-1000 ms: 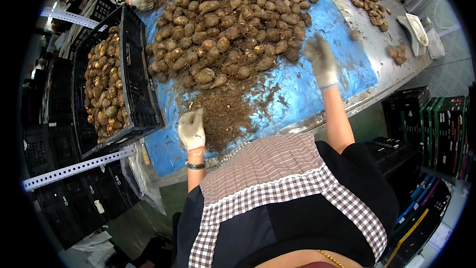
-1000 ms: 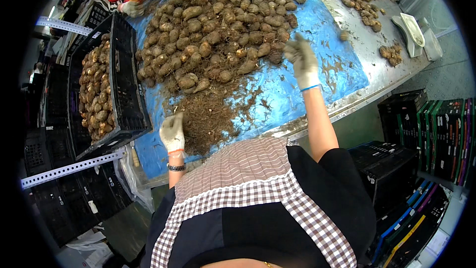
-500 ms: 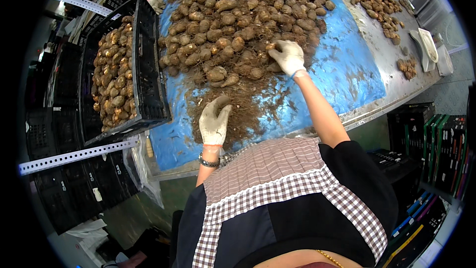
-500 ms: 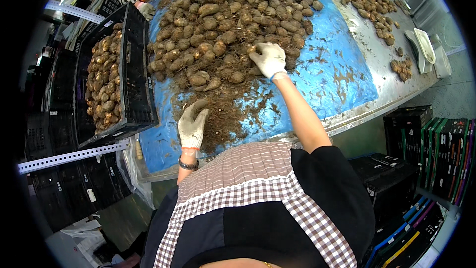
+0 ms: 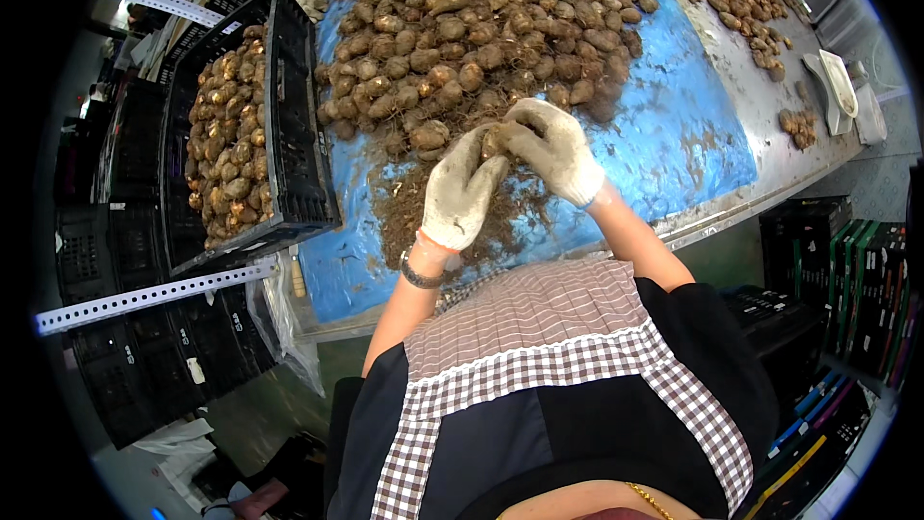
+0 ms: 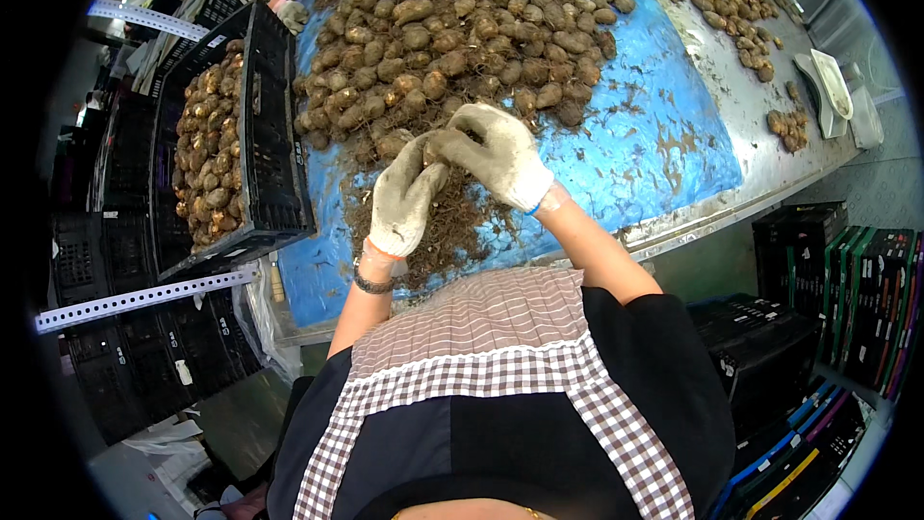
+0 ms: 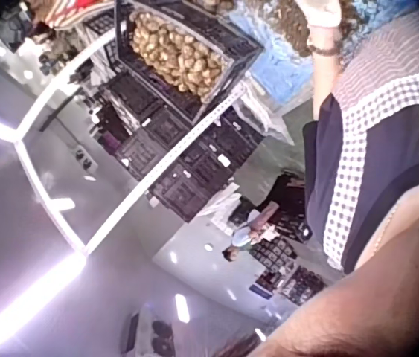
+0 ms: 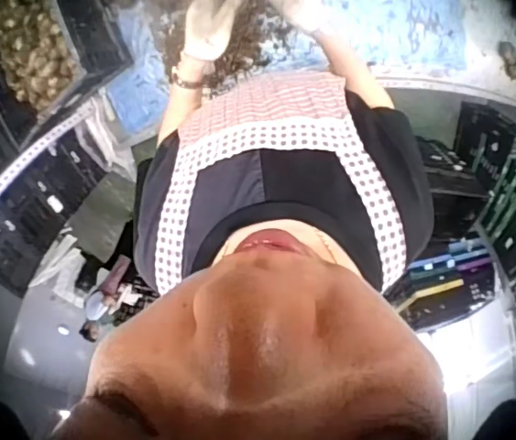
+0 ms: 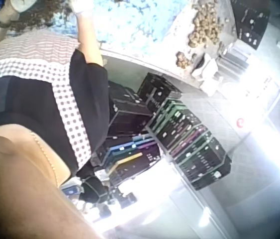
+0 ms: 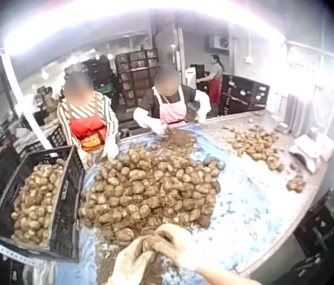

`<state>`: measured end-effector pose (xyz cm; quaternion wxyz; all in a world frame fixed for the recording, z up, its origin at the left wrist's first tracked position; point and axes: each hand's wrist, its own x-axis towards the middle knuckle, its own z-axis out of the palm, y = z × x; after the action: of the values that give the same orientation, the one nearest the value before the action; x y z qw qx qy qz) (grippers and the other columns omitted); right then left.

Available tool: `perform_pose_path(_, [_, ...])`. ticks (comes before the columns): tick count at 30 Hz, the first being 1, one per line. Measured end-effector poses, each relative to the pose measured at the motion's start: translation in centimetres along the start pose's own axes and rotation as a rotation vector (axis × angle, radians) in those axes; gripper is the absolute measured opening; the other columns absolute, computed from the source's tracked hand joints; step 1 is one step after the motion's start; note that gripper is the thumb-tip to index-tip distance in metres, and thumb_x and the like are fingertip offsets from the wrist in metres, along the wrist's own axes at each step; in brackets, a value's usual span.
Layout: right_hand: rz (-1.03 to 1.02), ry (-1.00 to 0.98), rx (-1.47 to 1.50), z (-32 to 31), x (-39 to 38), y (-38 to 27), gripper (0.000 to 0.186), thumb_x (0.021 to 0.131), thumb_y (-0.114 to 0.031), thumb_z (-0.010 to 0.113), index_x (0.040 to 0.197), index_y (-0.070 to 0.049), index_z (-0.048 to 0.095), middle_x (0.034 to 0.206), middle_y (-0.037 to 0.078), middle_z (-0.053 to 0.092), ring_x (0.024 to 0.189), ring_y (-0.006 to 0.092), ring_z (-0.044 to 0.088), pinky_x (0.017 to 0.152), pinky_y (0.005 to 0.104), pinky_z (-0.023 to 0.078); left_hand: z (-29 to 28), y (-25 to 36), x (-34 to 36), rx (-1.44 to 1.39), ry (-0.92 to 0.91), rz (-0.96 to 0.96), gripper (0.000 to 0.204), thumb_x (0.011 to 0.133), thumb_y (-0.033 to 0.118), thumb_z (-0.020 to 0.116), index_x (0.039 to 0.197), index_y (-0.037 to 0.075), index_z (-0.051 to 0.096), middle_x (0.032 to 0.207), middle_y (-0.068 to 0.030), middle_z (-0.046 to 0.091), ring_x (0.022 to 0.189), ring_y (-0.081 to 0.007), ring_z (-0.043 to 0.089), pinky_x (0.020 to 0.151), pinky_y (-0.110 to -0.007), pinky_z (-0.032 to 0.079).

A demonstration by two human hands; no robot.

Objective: The person sorts through a pile of brown root vegetables on a table using gloved hands, picking them up to remove debris and placing them into a black crate.

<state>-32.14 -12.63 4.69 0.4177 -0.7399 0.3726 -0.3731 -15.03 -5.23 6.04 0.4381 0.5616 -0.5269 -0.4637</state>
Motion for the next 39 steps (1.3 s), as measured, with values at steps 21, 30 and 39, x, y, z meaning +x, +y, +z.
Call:
perform_pose_path(21, [0.181, -0.248, 0.731, -0.2, 0.3, -0.3, 0.053, 0.095, -0.008, 0.064, 0.145, -0.002, 0.048, 0.141, 0.008, 0.055, 0.125, 0.0166, 0.054, 0.108, 0.0328, 0.044, -1.5, -4.4, -0.4, -1.086, -0.266, -0.108, 0.058, 0.106, 0.049, 0.044, 0.132, -0.002, 0.055, 0.101, -0.0114, 0.069, 0.055, -0.0128, 0.047, 0.049, -0.033, 0.040])
perform_pose_path(30, [0.163, -0.154, 0.570, 0.3, -0.5, -1.0, 0.042, 0.093, -0.013, 0.071, 0.133, -0.004, 0.059, 0.125, 0.005, 0.061, 0.110, 0.0121, 0.058, 0.093, 0.0308, 0.053, -1.4, -1.5, 0.3, 0.154, 0.126, 0.210, 0.038, 0.104, 0.030, 0.052, 0.124, -0.001, 0.060, 0.098, -0.0146, 0.071, 0.080, -0.0184, 0.067, 0.070, -0.030, 0.052])
perform_pose_path(39, [0.101, -0.156, 0.629, 0.5, -0.2, -0.8, 0.035, 0.098, -0.017, 0.065, 0.130, -0.003, 0.061, 0.118, 0.006, 0.065, 0.109, 0.0142, 0.060, 0.095, 0.0313, 0.050, 0.3, -0.6, 0.0, 0.604, 0.420, 0.601, 0.022, 0.090, 0.004, 0.067, 0.110, -0.003, 0.069, 0.096, -0.0181, 0.071, 0.083, -0.0314, 0.067, 0.078, -0.041, 0.054])
